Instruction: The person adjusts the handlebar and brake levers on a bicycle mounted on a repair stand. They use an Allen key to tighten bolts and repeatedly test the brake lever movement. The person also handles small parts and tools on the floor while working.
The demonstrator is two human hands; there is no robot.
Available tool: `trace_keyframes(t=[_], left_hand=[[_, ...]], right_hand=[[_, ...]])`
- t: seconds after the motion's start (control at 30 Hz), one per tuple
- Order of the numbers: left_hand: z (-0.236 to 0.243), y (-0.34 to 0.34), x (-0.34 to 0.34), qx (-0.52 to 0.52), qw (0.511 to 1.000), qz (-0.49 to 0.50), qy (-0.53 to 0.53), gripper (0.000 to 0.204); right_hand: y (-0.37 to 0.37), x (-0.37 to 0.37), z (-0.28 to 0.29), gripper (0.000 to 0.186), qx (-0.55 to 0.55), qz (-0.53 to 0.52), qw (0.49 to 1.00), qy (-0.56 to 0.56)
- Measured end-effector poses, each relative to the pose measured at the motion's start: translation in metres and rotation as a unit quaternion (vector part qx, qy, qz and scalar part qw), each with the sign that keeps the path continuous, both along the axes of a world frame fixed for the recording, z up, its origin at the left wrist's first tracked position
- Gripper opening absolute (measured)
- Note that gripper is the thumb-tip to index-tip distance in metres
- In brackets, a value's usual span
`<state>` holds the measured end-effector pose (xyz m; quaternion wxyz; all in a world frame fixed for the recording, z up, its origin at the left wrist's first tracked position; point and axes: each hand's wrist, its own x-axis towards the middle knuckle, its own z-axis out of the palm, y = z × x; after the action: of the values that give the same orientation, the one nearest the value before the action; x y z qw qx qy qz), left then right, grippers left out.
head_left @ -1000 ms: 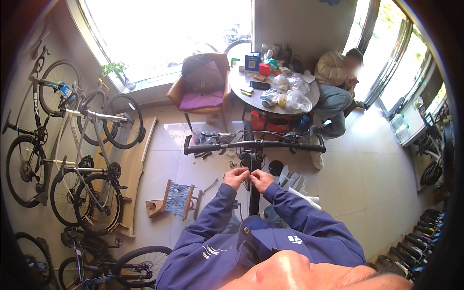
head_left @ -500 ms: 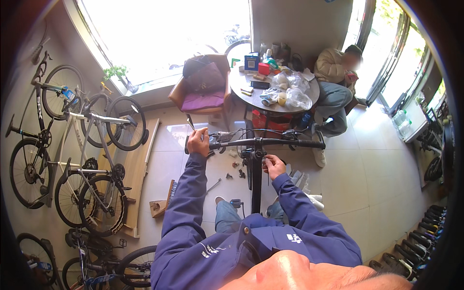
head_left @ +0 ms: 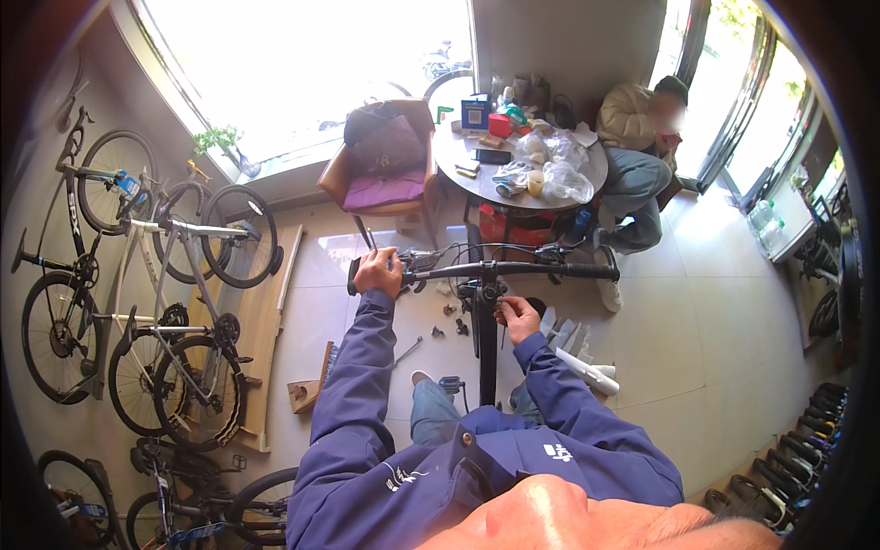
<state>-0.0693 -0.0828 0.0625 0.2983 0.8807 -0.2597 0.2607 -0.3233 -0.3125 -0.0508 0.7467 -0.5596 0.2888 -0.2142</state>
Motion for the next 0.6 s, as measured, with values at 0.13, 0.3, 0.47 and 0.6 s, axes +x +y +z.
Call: trace_keyframes(t=[0.13, 0.3, 0.47, 0.6], left_hand=[[0.0, 0.0, -0.001, 0.001, 1.0, -0.004, -0.014, 0.016], [0.001, -0.002, 0.0, 0.004, 1.0, 0.002, -0.014, 0.015], [0.0, -0.003, -0.002, 0.003, 1.0, -0.008, -0.021, 0.015], [0.0, -0.005, -0.003, 0.0, 1.0, 0.001, -0.015, 0.015]], right_hand=[[-0.002, 0.001, 0.0, 0.015, -0.011, 0.013, 0.999, -0.05], [-0.006, 0.0, 0.0, 0.015, 0.015, 0.033, 0.998, -0.049], [-0.012, -0.004, 0.001, 0.013, -0.03, 0.053, 0.996, -0.068], [-0.018, -0.009, 0.006, 0.013, -0.187, 0.038, 0.981, -0.017]])
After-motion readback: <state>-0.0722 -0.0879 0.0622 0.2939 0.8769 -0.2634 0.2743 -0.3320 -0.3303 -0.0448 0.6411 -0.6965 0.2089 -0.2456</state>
